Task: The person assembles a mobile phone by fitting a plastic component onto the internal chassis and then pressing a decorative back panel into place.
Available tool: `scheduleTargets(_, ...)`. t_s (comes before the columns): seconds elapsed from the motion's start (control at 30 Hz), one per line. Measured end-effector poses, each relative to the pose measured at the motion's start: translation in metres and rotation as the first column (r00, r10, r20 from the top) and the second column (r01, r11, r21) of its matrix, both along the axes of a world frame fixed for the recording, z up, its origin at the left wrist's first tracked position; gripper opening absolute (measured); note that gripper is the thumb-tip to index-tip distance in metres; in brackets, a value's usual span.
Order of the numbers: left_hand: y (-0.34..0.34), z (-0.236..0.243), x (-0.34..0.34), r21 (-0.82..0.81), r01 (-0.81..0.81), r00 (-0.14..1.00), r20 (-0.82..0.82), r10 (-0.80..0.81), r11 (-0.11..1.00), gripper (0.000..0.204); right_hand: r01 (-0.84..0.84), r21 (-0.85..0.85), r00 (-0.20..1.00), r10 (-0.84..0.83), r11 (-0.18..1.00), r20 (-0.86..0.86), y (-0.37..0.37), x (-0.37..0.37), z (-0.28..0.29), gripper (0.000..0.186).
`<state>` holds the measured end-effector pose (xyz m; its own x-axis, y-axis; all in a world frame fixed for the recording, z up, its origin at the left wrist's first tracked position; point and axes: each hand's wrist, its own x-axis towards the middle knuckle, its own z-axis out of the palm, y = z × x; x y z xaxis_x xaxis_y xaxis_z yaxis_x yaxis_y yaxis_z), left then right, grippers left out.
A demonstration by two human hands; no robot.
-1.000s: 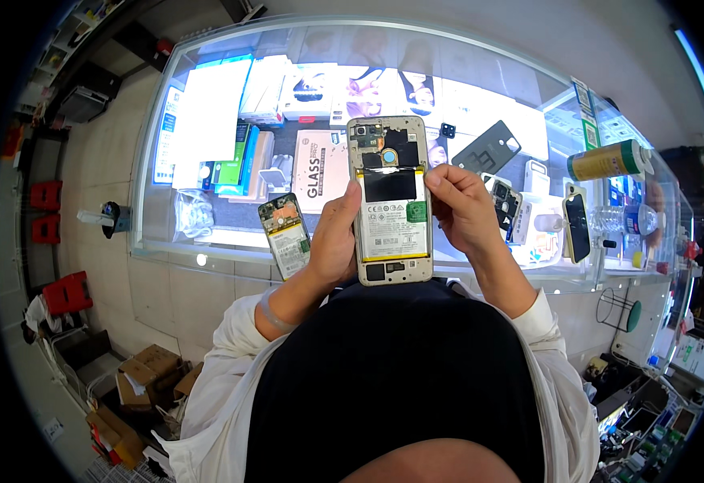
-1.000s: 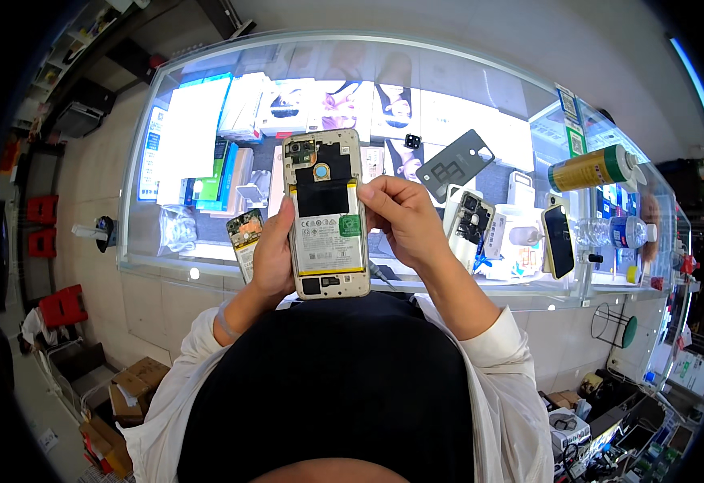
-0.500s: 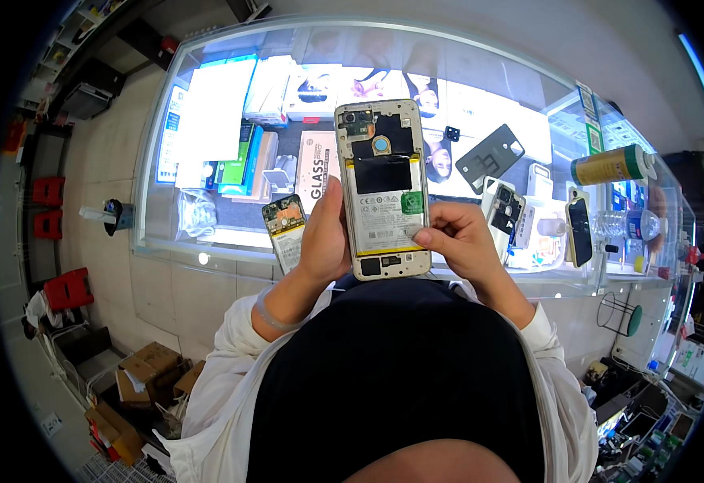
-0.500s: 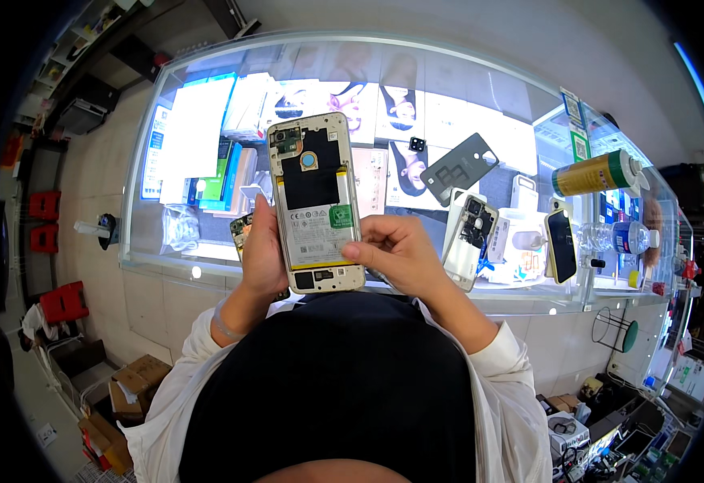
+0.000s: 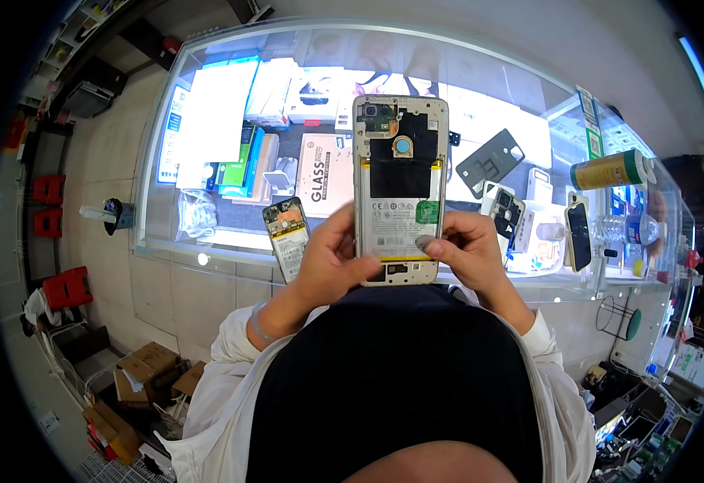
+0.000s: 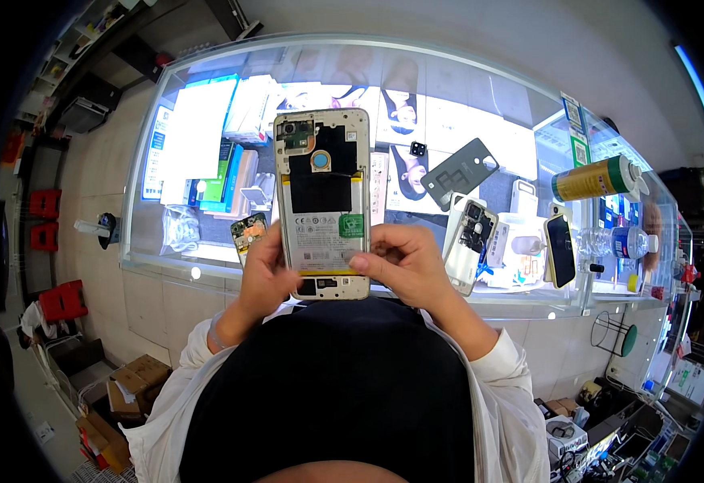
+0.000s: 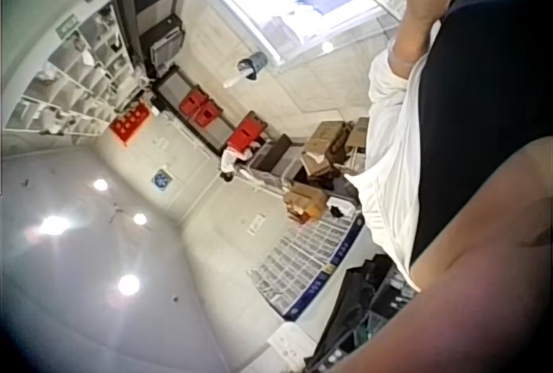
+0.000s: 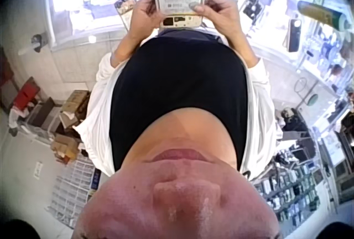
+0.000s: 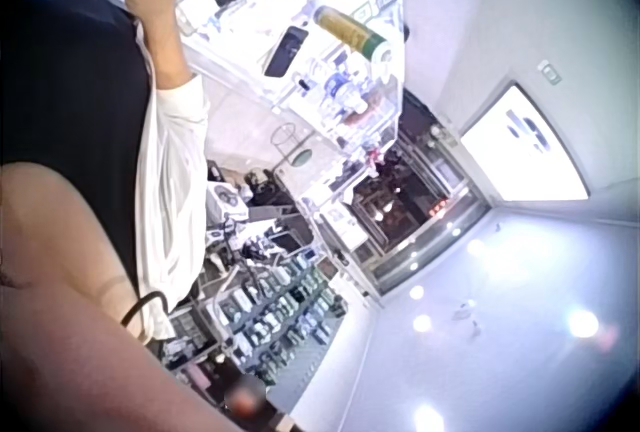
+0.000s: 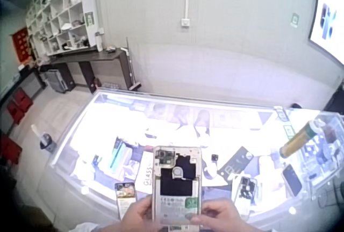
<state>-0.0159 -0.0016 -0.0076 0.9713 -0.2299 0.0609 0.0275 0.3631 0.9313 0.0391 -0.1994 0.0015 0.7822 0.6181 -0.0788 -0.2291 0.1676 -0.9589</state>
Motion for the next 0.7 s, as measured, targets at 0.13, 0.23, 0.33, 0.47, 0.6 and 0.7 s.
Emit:
scheduleTargets(0.13,0.0,-0.013,0.014,-0.574,0.063,0.968,-0.166,-0.191,0.816,0.066,-0.05,0.015,0.994,0.052,0.999,-0.097,0.007,-0.005,0.002,0.016)
scheduleTargets(0.23,-0.018,0.013,0.025,-0.63,-0.065,0.947,-0.283,-0.15,0.774,0.069,-0.09,-0.09,0.983,0.074,0.992,-0.17,0.012,-0.005,0.0,0.018)
scheduleTargets(0.33,-0.018,0.011,0.024,-0.665,-0.082,0.951,-0.276,-0.142,0.743,0.071,0.022,-0.188,1.0,-0.02,0.982,0.012,0.014,-0.01,0.008,0.023)
scheduleTargets(0.47,-0.016,0.004,0.023,-0.684,-0.125,0.962,-0.262,-0.082,0.719,0.073,0.111,-0.295,0.98,-0.056,0.949,0.19,0.012,-0.011,0.014,0.037)
scheduleTargets(0.6,-0.017,0.003,0.025,-0.66,-0.158,0.965,-0.262,-0.028,0.735,0.07,0.142,-0.354,0.89,0.037,0.924,0.454,0.012,-0.011,0.013,0.048)
scheduleTargets(0.7,-0.015,0.006,0.026,-0.69,-0.203,0.948,-0.316,-0.037,0.695,0.069,0.174,-0.425,0.766,0.149,0.888,0.625,0.014,-0.01,0.019,0.052)
